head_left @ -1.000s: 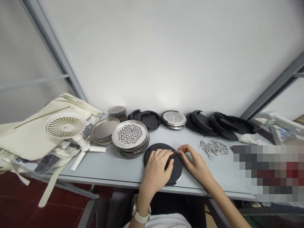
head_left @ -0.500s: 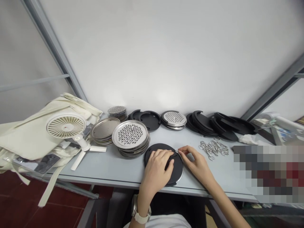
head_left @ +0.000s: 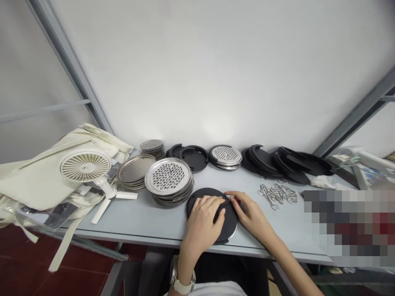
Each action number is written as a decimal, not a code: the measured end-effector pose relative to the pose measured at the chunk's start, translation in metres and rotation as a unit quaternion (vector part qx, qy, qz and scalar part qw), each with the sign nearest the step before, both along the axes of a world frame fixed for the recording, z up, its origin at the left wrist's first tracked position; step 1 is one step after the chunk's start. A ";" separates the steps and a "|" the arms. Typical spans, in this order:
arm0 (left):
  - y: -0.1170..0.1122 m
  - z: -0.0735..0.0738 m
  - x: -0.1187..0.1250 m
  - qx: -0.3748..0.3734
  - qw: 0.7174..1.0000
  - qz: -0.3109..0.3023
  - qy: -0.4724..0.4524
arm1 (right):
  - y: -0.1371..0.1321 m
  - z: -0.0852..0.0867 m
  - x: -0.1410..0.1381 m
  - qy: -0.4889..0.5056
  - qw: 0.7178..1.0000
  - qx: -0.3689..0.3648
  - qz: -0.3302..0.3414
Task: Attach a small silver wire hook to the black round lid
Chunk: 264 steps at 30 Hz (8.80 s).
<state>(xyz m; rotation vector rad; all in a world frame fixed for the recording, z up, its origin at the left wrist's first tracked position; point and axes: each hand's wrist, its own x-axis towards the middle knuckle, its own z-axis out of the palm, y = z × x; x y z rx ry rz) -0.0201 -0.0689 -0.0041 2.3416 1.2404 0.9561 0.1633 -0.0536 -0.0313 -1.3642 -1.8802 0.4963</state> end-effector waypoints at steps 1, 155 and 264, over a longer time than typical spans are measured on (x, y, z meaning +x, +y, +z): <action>0.000 0.000 0.000 0.002 1.000 0.001 0.002 | -0.001 0.000 0.000 -0.002 1.000 0.002 0.003; 0.000 0.002 0.001 -0.002 1.000 0.002 0.002 | -0.001 0.004 0.003 -0.007 1.000 -0.006 0.021; 0.000 0.000 0.000 -0.007 1.000 -0.004 0.000 | -0.005 0.003 0.002 0.016 0.998 -0.063 0.009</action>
